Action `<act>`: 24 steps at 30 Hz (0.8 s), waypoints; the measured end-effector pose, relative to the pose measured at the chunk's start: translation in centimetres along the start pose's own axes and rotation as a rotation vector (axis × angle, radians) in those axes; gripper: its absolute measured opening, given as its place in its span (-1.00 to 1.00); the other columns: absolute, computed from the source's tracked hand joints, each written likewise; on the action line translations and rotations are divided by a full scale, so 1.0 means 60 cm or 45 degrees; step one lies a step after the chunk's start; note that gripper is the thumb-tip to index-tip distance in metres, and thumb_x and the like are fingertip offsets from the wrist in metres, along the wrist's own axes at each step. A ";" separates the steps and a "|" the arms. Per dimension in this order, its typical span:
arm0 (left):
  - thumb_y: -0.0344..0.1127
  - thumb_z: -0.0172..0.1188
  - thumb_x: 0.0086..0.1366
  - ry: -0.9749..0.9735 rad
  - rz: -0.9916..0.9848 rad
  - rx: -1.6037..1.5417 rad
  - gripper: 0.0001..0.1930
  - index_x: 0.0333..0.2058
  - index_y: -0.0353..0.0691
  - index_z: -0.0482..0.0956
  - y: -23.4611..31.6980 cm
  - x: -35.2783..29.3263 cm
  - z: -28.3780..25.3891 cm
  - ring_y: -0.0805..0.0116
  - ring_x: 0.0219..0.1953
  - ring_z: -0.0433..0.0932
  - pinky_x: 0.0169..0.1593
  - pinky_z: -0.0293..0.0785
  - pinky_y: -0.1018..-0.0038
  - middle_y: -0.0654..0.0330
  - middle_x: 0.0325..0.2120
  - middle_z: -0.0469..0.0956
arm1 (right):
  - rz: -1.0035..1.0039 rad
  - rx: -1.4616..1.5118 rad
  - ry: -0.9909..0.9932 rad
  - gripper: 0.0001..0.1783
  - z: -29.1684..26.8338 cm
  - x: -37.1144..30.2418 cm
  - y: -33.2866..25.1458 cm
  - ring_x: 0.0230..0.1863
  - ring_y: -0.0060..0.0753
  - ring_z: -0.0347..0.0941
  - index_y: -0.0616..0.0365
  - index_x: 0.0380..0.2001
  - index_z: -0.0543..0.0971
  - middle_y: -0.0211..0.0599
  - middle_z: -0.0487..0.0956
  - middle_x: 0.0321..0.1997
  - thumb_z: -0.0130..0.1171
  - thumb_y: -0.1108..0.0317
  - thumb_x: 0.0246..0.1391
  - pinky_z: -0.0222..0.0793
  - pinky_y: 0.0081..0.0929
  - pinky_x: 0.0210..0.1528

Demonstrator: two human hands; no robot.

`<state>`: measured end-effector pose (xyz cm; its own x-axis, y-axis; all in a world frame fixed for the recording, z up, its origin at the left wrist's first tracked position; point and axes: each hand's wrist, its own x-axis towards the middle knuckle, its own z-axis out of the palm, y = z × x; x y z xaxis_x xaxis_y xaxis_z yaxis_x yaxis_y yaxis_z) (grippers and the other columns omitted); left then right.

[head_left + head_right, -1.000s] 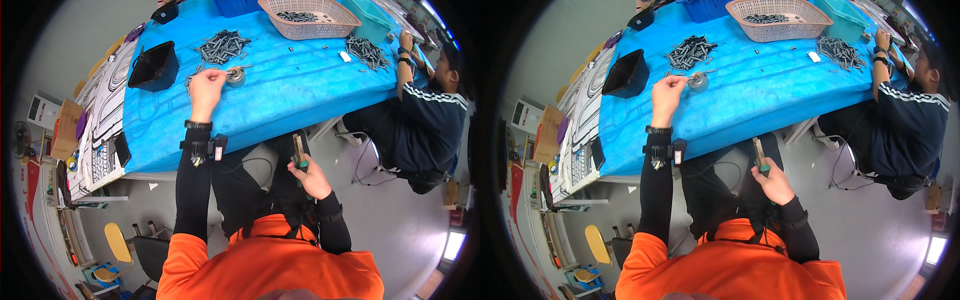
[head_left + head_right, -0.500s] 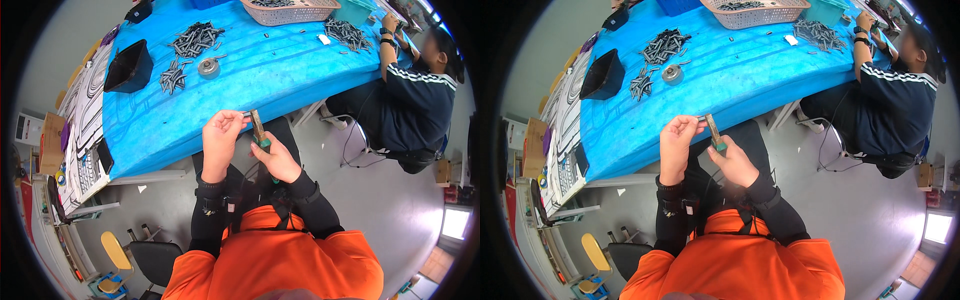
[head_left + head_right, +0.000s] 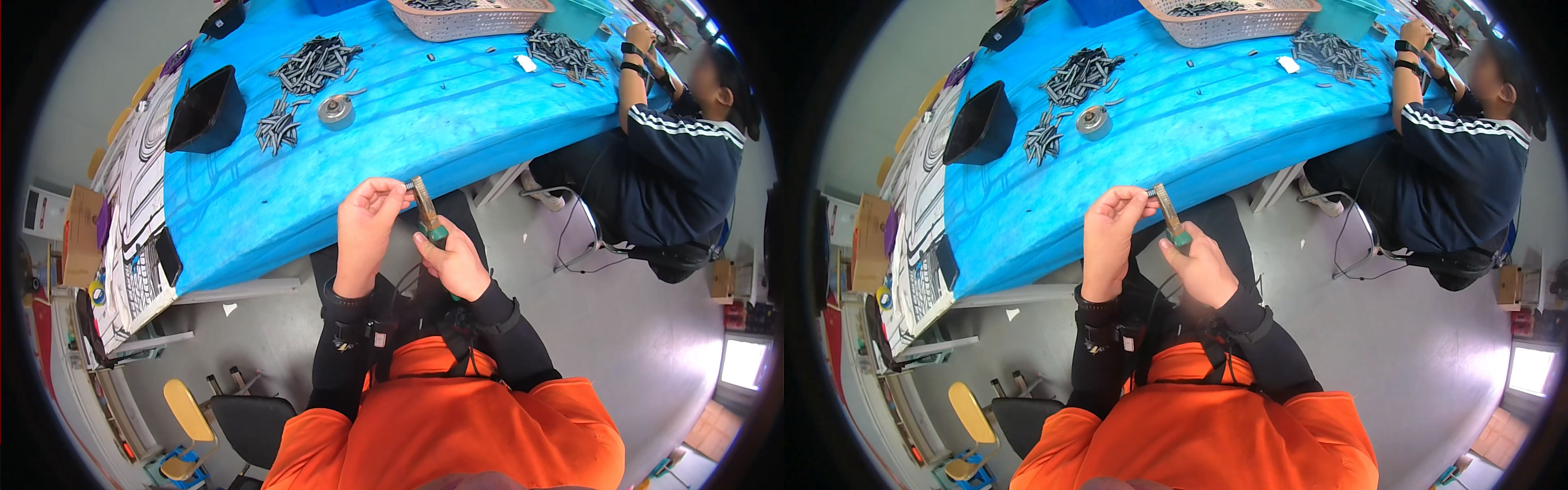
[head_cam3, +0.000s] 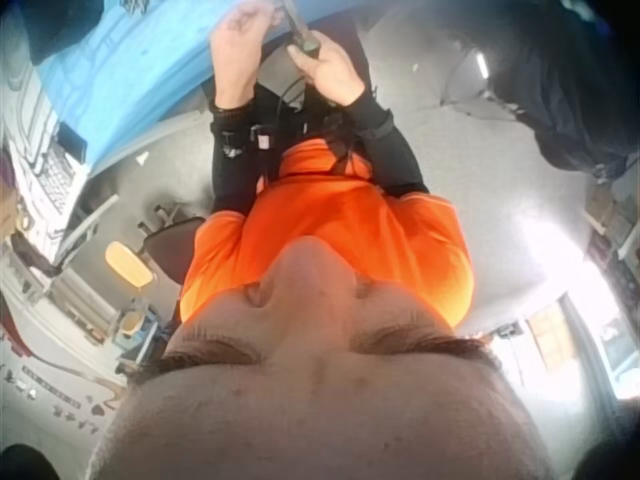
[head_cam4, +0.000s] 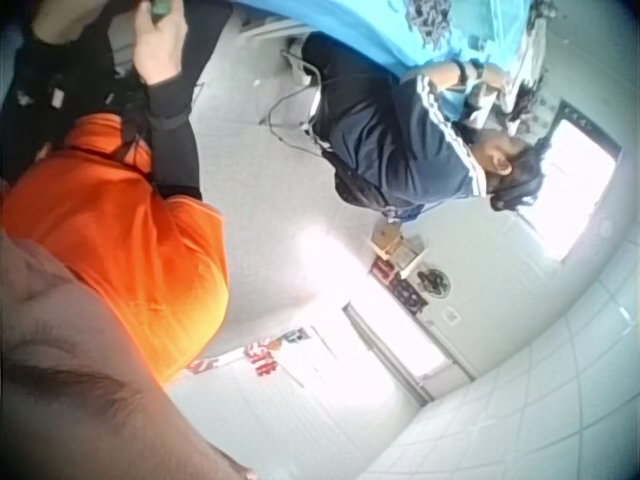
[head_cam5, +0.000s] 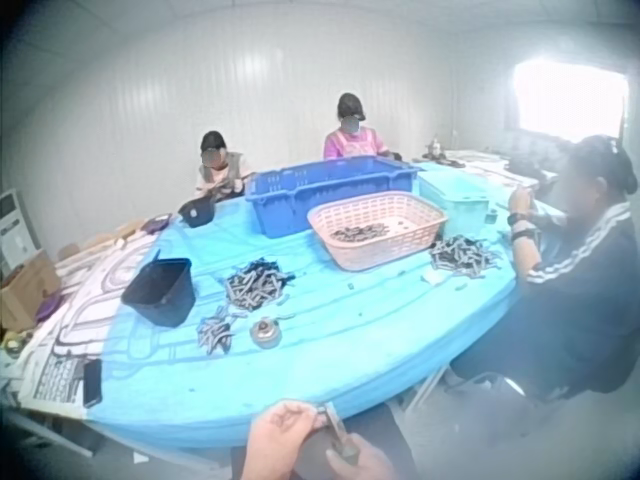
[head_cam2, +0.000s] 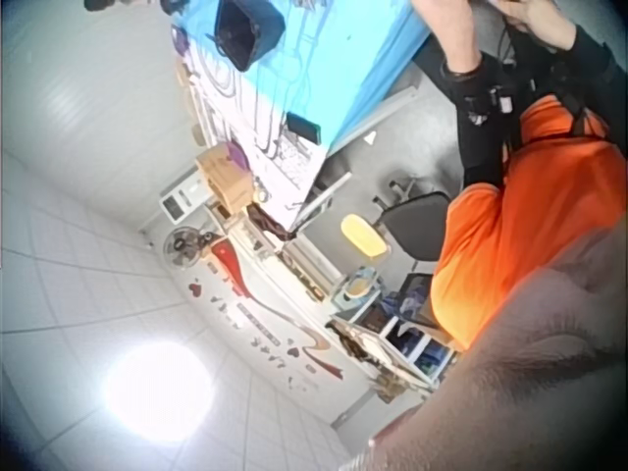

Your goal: The recorder uses pliers to assemble or crimp small metallic components from a pile on the table.

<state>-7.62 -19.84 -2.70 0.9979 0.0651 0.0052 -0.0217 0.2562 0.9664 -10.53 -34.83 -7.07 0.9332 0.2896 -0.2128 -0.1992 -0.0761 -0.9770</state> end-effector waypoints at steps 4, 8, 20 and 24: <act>-0.48 0.16 0.27 -0.050 -0.011 0.010 -0.92 -0.29 -0.37 0.52 -0.001 0.007 0.011 0.47 -0.29 0.58 -0.16 0.49 0.57 0.17 -0.35 0.59 | 0.072 0.006 0.047 -0.73 -0.008 -0.007 -0.022 -0.43 -0.46 0.41 0.23 -0.31 0.39 -0.26 0.45 -0.54 0.11 0.22 0.16 0.30 -0.42 -0.32; -0.43 0.16 0.27 -0.074 -0.009 0.032 -0.91 -0.31 -0.34 0.52 -0.003 0.025 0.025 0.44 -0.35 0.57 -0.23 0.48 0.58 0.13 -0.39 0.60 | -0.132 0.155 -0.007 -0.78 -0.030 -0.012 -0.008 -0.31 -0.54 0.42 0.22 -0.25 0.39 -0.35 0.51 -0.39 0.10 0.29 0.18 0.31 -0.50 -0.21; -0.37 0.21 0.22 0.000 0.477 -0.592 -0.83 -0.27 -0.32 0.47 0.055 0.330 0.200 0.41 -0.36 0.53 -0.26 0.46 0.51 0.20 -0.40 0.55 | 0.183 0.346 0.214 -0.77 -0.114 -0.072 0.027 -0.15 -0.52 0.47 0.16 -0.16 0.41 -0.31 0.58 -0.22 0.11 0.31 0.17 0.31 -0.57 -0.21; -0.34 0.25 0.17 -0.264 0.193 -0.087 -0.44 0.11 -0.31 0.27 0.021 0.264 0.241 0.45 -0.17 0.45 -0.23 0.44 0.49 0.18 -0.07 0.45 | 0.150 0.410 0.309 -0.80 -0.133 -0.084 0.046 -0.08 -0.42 0.48 0.15 -0.17 0.40 -0.29 0.55 -0.23 0.09 0.35 0.18 0.37 -0.41 -0.09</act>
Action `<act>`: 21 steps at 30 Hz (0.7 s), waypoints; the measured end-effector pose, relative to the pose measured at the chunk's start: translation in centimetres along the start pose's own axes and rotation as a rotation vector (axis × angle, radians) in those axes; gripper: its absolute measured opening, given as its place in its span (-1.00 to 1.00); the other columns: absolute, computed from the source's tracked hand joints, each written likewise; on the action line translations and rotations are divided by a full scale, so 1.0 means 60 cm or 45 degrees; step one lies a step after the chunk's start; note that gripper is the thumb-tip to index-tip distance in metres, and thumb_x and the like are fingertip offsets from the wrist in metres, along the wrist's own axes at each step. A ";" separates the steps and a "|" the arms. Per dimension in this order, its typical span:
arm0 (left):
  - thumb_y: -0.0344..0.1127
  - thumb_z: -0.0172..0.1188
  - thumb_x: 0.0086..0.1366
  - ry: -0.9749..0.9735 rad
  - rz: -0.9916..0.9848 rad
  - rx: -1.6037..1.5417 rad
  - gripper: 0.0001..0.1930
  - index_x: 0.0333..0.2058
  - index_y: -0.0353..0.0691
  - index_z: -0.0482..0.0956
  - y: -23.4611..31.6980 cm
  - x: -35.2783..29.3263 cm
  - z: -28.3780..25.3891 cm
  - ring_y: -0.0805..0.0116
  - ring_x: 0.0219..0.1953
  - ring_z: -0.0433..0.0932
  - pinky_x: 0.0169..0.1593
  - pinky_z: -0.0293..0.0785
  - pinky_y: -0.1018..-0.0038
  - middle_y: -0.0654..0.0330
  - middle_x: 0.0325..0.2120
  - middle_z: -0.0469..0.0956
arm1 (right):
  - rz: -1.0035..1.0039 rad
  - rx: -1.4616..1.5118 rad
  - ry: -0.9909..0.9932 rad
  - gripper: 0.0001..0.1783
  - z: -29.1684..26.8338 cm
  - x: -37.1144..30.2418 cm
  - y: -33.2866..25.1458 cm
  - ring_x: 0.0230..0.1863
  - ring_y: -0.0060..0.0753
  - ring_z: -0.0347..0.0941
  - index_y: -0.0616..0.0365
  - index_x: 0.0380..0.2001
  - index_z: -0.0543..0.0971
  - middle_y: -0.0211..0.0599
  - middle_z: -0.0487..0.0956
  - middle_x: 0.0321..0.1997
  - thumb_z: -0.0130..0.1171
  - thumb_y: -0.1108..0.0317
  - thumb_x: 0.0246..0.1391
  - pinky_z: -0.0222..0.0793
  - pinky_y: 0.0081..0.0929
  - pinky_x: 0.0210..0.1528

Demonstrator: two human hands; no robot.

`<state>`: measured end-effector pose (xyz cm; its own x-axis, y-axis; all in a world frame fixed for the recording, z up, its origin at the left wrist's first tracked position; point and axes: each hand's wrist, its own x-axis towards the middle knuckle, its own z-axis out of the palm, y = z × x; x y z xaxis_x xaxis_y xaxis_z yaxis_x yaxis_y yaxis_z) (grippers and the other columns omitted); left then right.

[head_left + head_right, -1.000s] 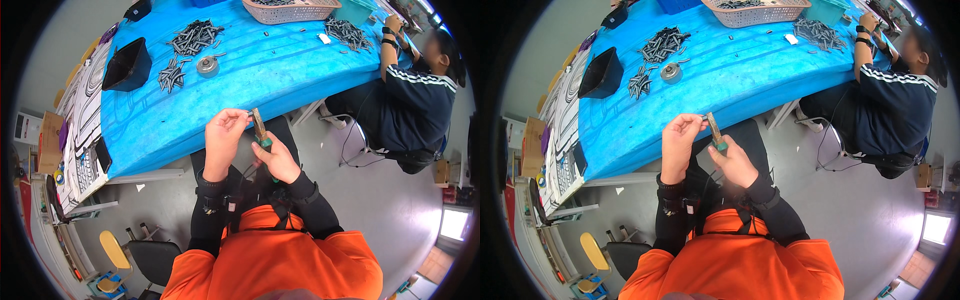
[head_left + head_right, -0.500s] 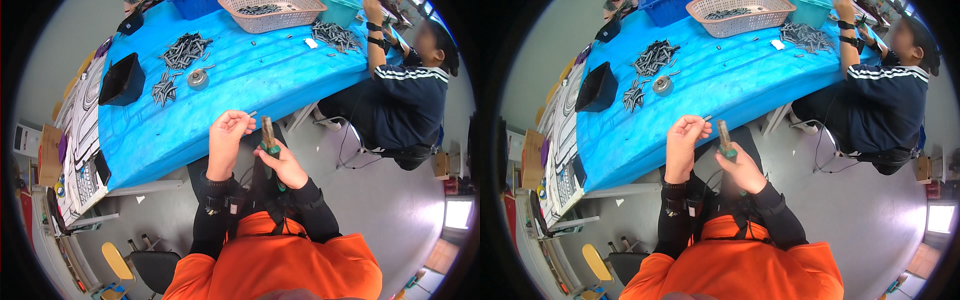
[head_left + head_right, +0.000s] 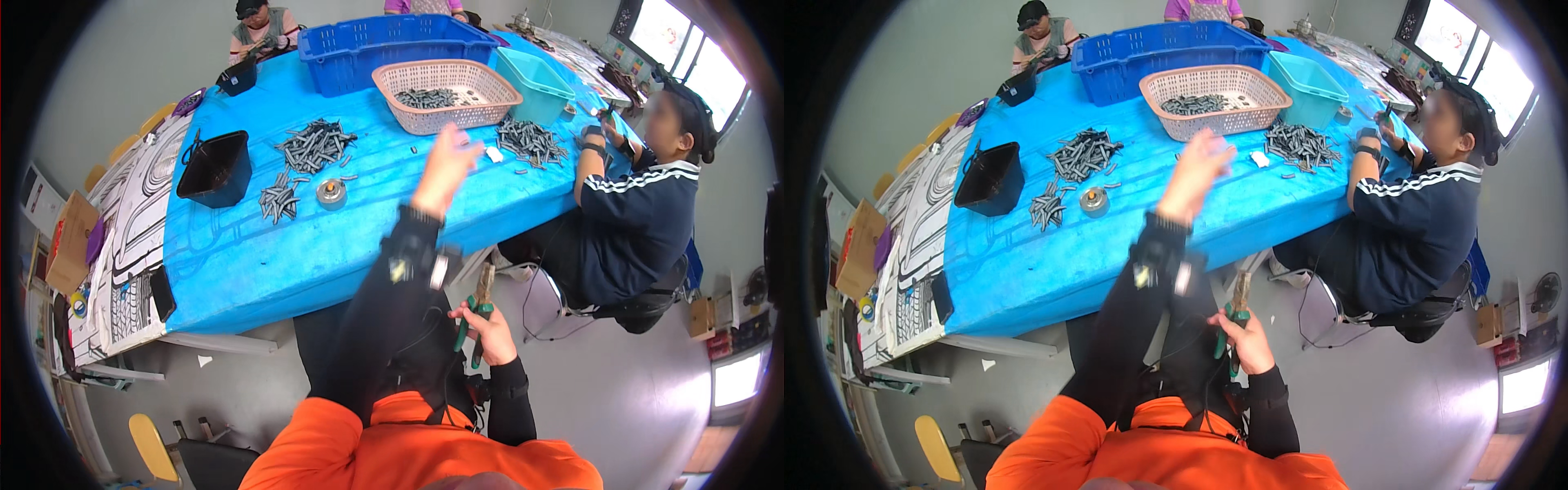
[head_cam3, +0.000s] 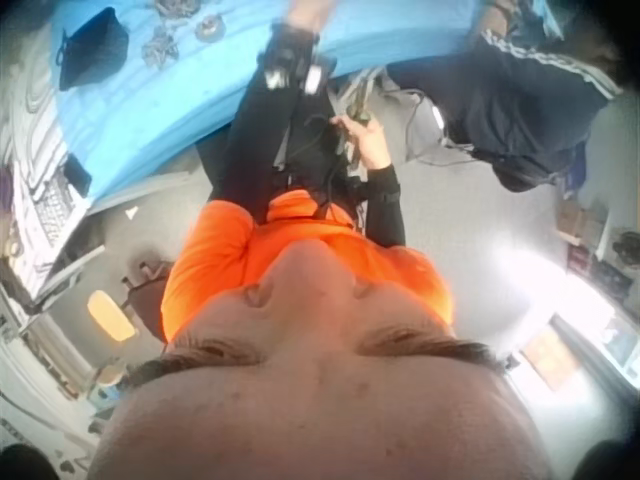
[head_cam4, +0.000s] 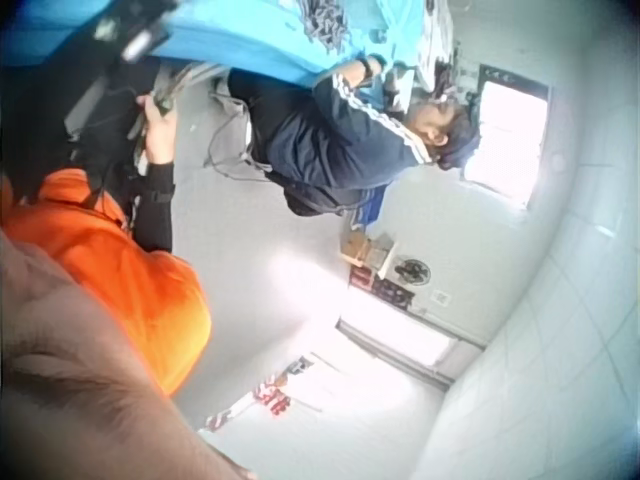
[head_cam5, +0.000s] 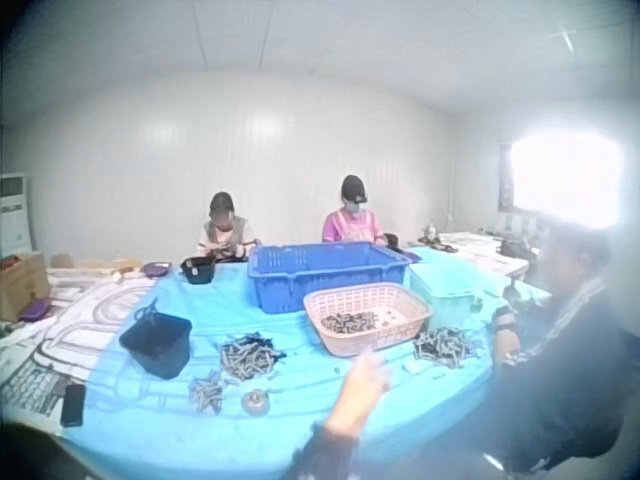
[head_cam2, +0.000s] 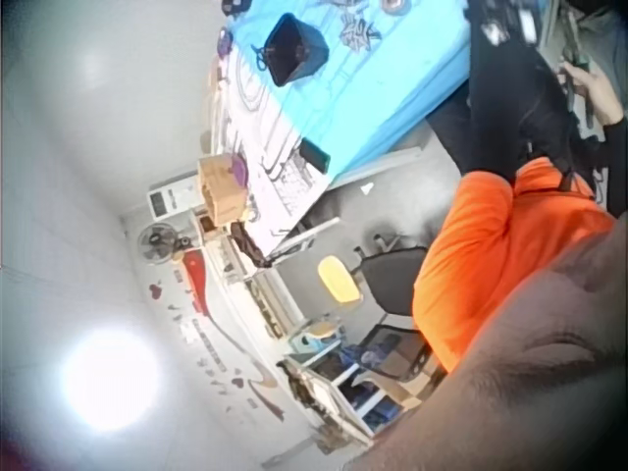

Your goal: The recorder uses pliers to assemble or crimp small metallic components from a pile on the table.

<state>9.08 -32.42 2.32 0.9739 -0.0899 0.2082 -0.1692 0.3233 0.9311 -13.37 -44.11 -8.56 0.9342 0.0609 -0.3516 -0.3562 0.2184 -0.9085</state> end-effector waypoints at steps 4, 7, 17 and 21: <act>-0.35 0.26 0.17 -0.374 -0.087 0.297 -0.50 0.08 -0.29 0.37 -0.044 -0.168 -0.063 0.46 -0.19 0.53 -0.12 0.47 0.50 0.15 -0.19 0.57 | -0.017 -0.038 -0.070 -0.79 -0.010 0.024 0.005 -0.08 -0.35 0.49 0.20 -0.16 0.39 -0.26 0.54 -0.24 0.09 0.37 0.17 0.41 -0.38 -0.13; -0.34 0.25 0.21 -0.403 -0.162 0.557 -0.75 -0.15 -0.27 0.58 -0.002 -0.250 -0.130 0.56 -0.29 0.54 -0.17 0.47 0.56 0.24 -0.35 0.61 | 0.003 0.065 -0.012 -0.78 -0.009 0.001 -0.012 -0.10 -0.37 0.49 0.19 -0.16 0.40 -0.27 0.55 -0.24 0.09 0.36 0.17 0.42 -0.42 -0.16; -0.18 0.38 0.01 0.644 -0.031 1.704 -0.69 -0.39 -0.28 0.55 0.141 -0.187 -0.452 0.12 -0.41 0.58 -0.32 0.47 0.27 0.03 -0.49 0.59 | 0.028 0.107 -0.091 -0.81 -0.005 0.020 -0.002 -0.08 -0.33 0.51 0.19 -0.17 0.40 -0.26 0.56 -0.24 0.06 0.34 0.20 0.44 -0.35 -0.12; -0.05 0.34 0.02 0.502 0.028 1.913 -0.62 -0.46 -0.31 0.58 0.086 -0.140 -0.483 -0.09 -0.43 0.52 -0.39 0.40 0.14 -0.08 -0.52 0.56 | -0.004 0.201 -0.462 -0.54 -0.003 0.008 -0.015 0.21 -0.08 0.33 0.40 0.08 0.37 0.10 0.42 0.14 0.02 0.30 0.21 0.36 -0.12 0.13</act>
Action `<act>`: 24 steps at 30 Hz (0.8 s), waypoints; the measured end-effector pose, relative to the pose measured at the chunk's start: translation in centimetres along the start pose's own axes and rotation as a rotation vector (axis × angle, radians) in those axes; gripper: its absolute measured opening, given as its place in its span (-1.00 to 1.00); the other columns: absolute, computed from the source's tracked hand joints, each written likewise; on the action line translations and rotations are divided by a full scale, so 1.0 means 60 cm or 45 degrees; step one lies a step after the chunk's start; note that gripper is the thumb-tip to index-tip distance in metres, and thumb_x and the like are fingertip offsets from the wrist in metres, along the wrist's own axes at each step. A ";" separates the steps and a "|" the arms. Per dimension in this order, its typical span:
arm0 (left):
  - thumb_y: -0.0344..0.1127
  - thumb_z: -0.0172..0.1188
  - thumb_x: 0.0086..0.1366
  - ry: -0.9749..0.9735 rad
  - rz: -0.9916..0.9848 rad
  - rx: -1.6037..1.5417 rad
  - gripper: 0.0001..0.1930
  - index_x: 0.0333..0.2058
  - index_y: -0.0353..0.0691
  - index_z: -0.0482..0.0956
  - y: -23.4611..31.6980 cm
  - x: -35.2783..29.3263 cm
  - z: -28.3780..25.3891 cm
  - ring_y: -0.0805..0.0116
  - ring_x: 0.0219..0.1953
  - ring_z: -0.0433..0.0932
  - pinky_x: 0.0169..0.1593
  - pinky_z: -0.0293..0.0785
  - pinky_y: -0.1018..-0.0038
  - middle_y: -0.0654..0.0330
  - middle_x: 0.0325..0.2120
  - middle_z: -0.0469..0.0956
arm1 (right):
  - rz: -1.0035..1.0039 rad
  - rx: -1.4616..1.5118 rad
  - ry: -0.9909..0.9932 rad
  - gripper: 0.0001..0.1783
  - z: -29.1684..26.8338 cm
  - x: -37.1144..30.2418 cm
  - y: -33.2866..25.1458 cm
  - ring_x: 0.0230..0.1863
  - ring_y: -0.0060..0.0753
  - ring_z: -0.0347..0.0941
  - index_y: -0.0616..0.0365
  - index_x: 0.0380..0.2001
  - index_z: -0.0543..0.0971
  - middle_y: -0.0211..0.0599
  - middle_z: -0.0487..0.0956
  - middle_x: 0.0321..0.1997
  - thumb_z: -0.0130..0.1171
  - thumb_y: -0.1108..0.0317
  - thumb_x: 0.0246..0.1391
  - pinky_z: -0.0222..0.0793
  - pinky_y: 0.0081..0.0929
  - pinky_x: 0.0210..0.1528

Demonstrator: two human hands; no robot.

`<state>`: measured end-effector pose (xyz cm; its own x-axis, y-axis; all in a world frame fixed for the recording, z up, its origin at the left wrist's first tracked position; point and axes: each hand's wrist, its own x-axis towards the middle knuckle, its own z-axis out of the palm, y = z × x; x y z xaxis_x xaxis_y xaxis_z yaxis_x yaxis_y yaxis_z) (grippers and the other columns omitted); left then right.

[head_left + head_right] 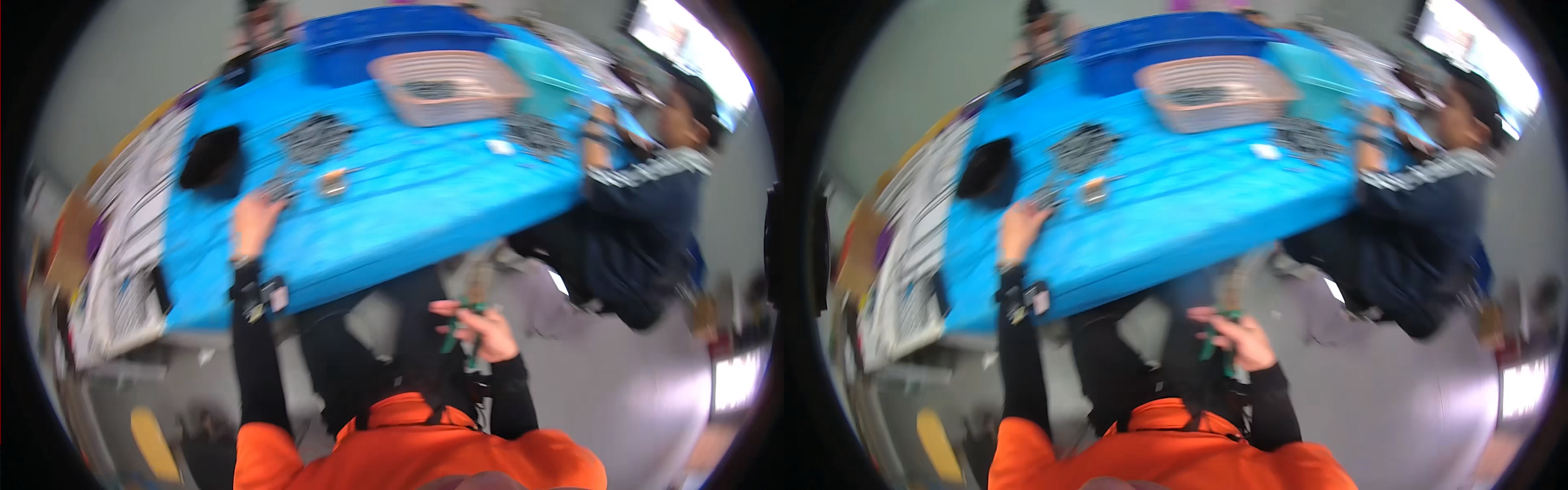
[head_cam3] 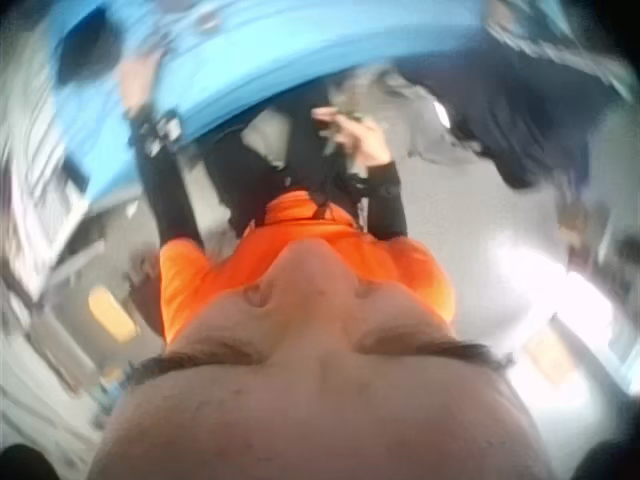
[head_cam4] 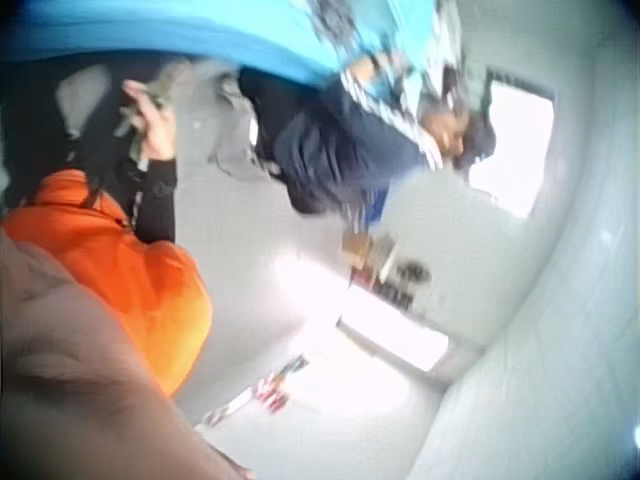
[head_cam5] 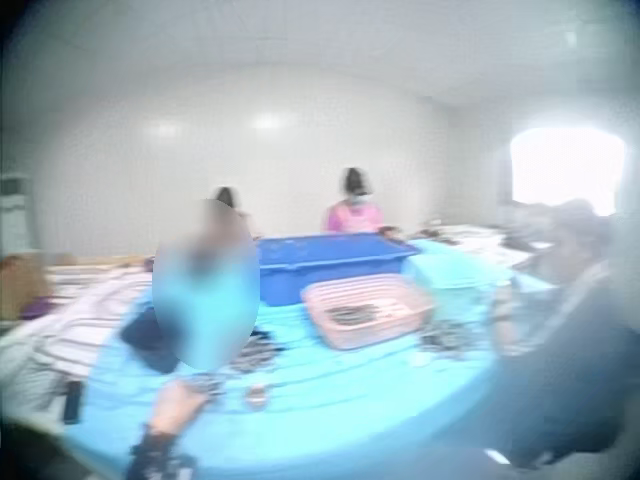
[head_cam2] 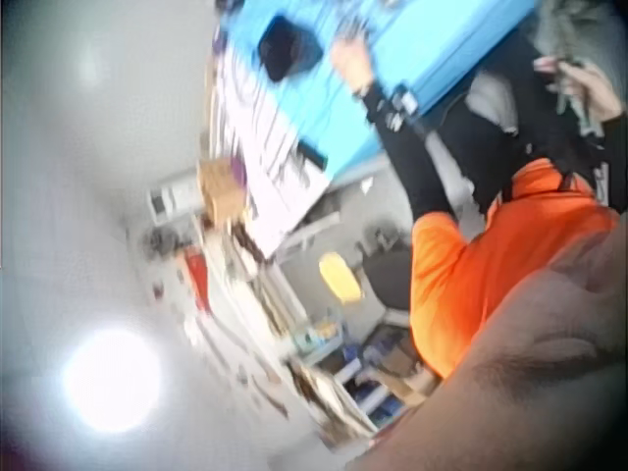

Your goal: The recorder uses pliers to assemble or crimp small metallic components from a pile on the table.

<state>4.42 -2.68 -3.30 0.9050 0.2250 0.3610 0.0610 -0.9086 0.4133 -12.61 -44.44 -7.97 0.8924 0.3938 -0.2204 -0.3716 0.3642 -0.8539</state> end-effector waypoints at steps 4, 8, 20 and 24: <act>-0.25 0.38 -0.05 0.005 -0.014 -0.026 -0.74 -0.48 -0.30 0.55 -0.088 -0.015 -0.035 0.14 -0.52 0.51 -0.38 0.42 0.28 0.06 -0.59 0.54 | -0.163 0.584 -0.421 -0.62 0.048 -0.014 -0.028 0.43 -0.04 -0.04 0.24 0.10 0.38 0.04 0.04 0.40 -0.05 0.38 0.23 0.13 0.01 0.29; -0.39 0.36 -0.04 -0.036 -0.093 -0.159 -0.79 -0.45 -0.34 0.54 -0.056 0.007 -0.015 0.30 -0.52 0.52 -0.38 0.42 0.37 0.14 -0.60 0.54 | -0.383 0.474 -0.306 -0.80 0.028 -0.023 -0.050 0.45 -0.04 -0.14 0.14 -0.11 0.45 0.01 -0.06 0.43 0.02 0.40 0.20 0.04 0.07 0.30; -0.47 0.31 0.04 -0.157 -0.167 -0.297 -0.90 -0.46 -0.35 0.58 -0.019 0.000 -0.046 0.50 -0.61 0.47 -0.52 0.38 0.51 0.23 -0.64 0.55 | -0.772 0.752 -1.041 -0.85 -0.104 -0.094 -0.090 0.38 0.52 -0.32 0.28 -0.36 0.39 0.24 0.08 0.34 0.10 0.42 0.10 -0.30 0.80 0.08; -0.48 0.33 0.00 -0.167 -0.272 -0.282 -0.89 -0.50 -0.34 0.57 -0.024 0.005 -0.029 0.48 -0.63 0.47 -0.53 0.36 0.53 0.24 -0.66 0.53 | -0.308 0.453 -0.473 -0.82 -0.068 -0.089 -0.062 0.35 0.30 -0.01 0.29 -0.20 0.41 0.31 0.20 0.25 0.06 0.51 0.10 0.04 0.41 0.16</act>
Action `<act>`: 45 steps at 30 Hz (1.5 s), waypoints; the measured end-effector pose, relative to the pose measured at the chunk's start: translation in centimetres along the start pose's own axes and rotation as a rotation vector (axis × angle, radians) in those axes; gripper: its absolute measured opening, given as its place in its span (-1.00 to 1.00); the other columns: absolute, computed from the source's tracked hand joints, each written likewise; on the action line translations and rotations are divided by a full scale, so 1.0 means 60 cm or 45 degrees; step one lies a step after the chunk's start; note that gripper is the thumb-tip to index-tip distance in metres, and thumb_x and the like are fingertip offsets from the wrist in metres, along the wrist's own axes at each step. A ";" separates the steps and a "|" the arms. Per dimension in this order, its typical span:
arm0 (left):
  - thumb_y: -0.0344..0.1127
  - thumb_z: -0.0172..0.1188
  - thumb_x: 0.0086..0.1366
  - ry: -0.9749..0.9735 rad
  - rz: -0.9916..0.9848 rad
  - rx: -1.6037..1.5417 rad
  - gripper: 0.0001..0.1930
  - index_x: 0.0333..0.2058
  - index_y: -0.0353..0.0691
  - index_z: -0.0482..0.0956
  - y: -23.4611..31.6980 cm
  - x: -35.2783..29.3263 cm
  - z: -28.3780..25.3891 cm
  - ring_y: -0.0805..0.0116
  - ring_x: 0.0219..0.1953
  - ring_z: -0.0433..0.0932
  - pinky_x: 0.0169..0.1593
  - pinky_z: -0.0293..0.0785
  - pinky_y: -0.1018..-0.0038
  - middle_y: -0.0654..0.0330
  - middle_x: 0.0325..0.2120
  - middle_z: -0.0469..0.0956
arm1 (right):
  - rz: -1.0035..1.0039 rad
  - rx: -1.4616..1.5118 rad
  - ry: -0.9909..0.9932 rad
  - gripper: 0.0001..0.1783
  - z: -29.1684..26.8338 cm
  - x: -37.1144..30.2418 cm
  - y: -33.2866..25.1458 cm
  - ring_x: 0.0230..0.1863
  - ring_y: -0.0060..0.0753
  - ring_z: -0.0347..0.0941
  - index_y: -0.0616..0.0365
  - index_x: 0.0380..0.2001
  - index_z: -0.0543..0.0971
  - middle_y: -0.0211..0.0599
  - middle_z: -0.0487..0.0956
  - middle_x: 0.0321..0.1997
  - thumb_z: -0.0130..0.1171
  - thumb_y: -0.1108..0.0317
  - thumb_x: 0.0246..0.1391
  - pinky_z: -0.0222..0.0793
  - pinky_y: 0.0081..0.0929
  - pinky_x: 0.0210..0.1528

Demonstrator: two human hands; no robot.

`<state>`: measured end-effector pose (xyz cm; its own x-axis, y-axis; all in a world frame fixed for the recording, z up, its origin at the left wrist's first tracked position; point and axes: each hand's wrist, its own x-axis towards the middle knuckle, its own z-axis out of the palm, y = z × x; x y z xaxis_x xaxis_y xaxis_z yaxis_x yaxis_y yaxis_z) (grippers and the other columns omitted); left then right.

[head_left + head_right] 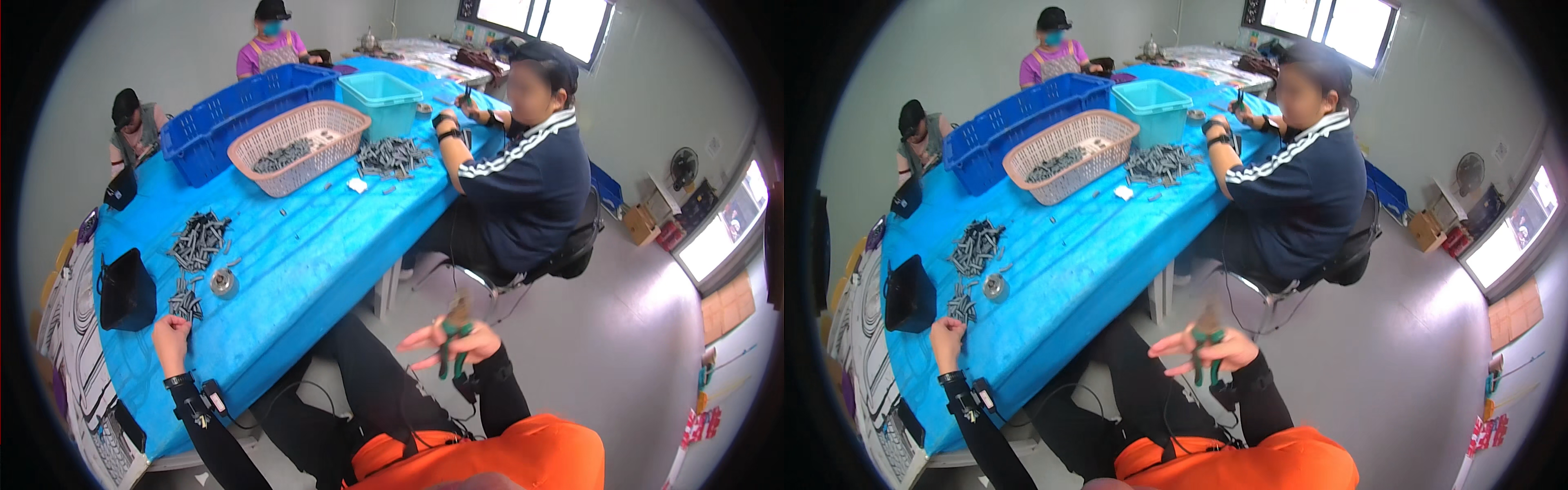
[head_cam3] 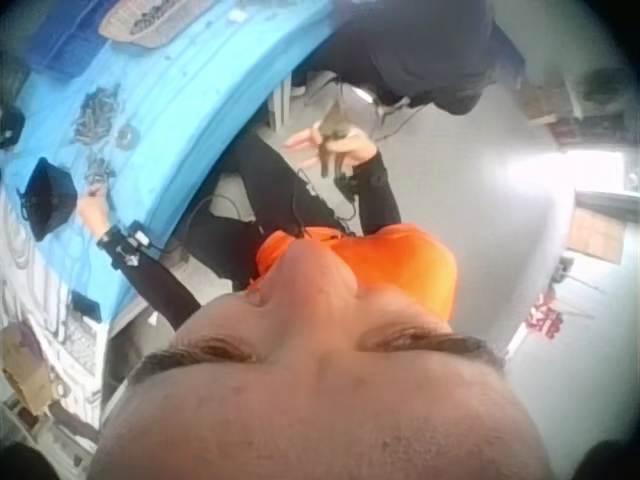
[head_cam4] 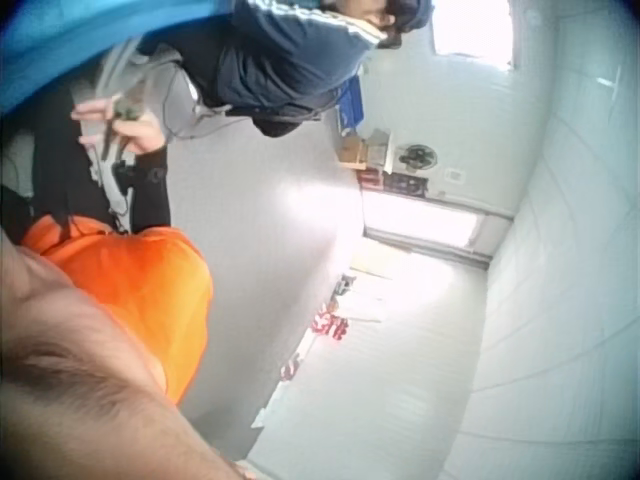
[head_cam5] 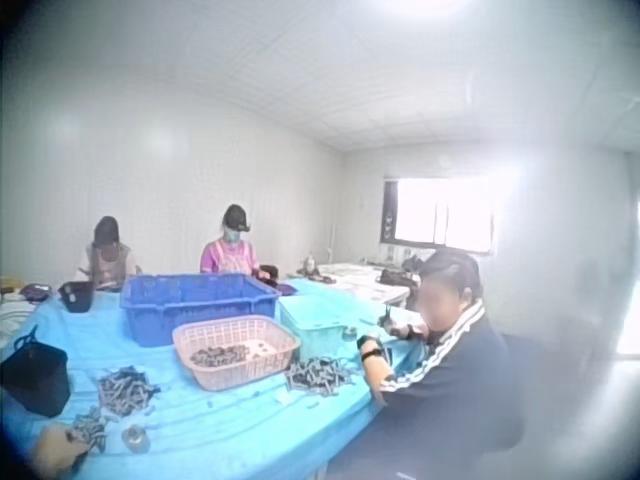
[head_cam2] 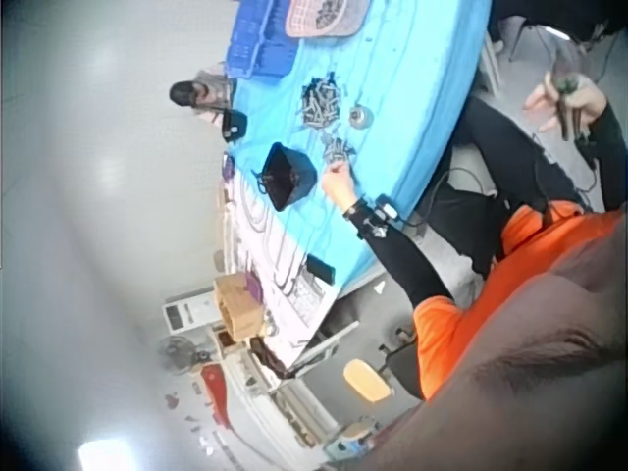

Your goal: The recorder uses pliers to assemble or crimp small metallic components from a pile on the table.

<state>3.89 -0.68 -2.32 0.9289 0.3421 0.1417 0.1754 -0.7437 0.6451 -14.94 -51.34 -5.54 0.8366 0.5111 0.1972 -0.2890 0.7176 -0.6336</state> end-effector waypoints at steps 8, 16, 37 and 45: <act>-0.48 0.23 0.14 -0.109 -0.018 -0.217 -0.94 -0.44 -0.32 0.54 -0.023 -0.008 -0.032 0.54 -0.63 0.48 -0.54 0.37 0.59 0.24 -0.61 0.57 | 0.818 -1.840 0.456 -0.56 -0.025 0.066 0.113 -0.06 -0.01 0.47 0.33 -0.03 0.34 0.08 0.54 -0.16 0.10 0.25 0.11 0.33 -0.26 -0.05; -0.43 0.17 0.19 0.256 0.226 -0.319 -0.79 -0.18 -0.27 0.59 -0.040 -0.010 -0.024 0.47 -0.47 0.56 -0.35 0.46 0.54 0.17 -0.48 0.63 | 0.618 -1.597 0.520 -0.55 -0.075 0.032 0.125 -0.12 -0.09 0.48 0.27 -0.04 0.37 0.00 0.53 -0.18 0.15 0.25 0.05 0.34 -0.27 -0.06; -0.52 0.23 0.18 -0.623 -0.055 -1.429 -0.92 -0.32 -0.37 0.61 0.167 -0.355 0.083 0.47 -0.32 0.57 -0.20 0.49 0.56 0.14 -0.36 0.62 | -0.101 -0.771 0.463 -0.79 0.117 0.175 0.128 -0.41 -0.60 0.39 0.20 -0.22 0.34 -0.22 0.52 -0.26 0.12 0.57 0.09 0.32 -0.63 -0.37; -0.55 0.24 0.18 -0.622 -0.141 -1.505 -0.80 -0.21 -0.39 0.49 0.177 -0.363 0.086 0.50 -0.32 0.58 -0.23 0.50 0.60 0.15 -0.38 0.62 | -0.120 -0.821 0.454 -0.73 0.138 0.191 0.135 -0.30 -0.53 0.47 0.25 -0.22 0.36 -0.21 0.53 -0.21 0.14 0.68 0.02 0.43 -0.54 -0.19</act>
<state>-12.77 -19.01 -2.43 0.9947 -0.0626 -0.0817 0.0975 0.3198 0.9424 -11.54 -35.74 -2.21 0.9763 0.1979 0.0873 0.0303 0.2745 -0.9611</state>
